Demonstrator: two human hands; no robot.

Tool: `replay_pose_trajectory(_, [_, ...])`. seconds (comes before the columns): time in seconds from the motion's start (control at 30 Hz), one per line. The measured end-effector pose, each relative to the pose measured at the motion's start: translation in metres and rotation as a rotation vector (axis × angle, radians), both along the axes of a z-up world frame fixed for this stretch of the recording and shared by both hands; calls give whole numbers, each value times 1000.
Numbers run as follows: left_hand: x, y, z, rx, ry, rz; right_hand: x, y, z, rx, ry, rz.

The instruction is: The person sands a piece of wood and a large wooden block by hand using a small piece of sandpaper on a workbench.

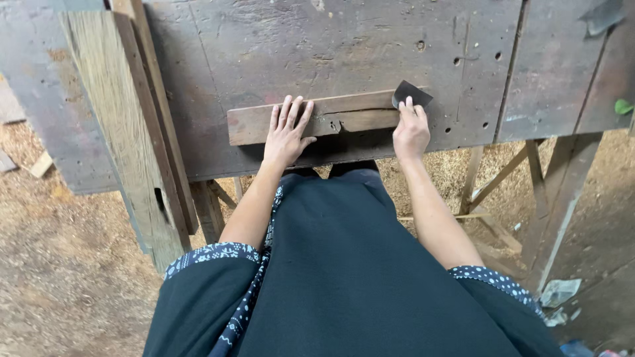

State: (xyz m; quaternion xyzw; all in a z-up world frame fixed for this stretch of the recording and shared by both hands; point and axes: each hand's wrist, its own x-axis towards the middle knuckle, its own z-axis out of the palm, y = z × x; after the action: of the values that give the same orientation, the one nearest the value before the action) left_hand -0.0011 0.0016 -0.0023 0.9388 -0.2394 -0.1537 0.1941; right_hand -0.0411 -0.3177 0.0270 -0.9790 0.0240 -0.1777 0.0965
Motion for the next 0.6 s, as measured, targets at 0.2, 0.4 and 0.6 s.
replay_pose_trajectory(0.2, [-5,1,7,-6,12,-9,-22,59,-11,24,-22,318])
replay_pose_trajectory(0.4, [-1,-1,3,-27,-26,-5,-22,8,-15,152,271,-65])
replay_pose_trajectory(0.6, [-2,1,5,-8,-2,-15,-22,50,-1,107,65,328])
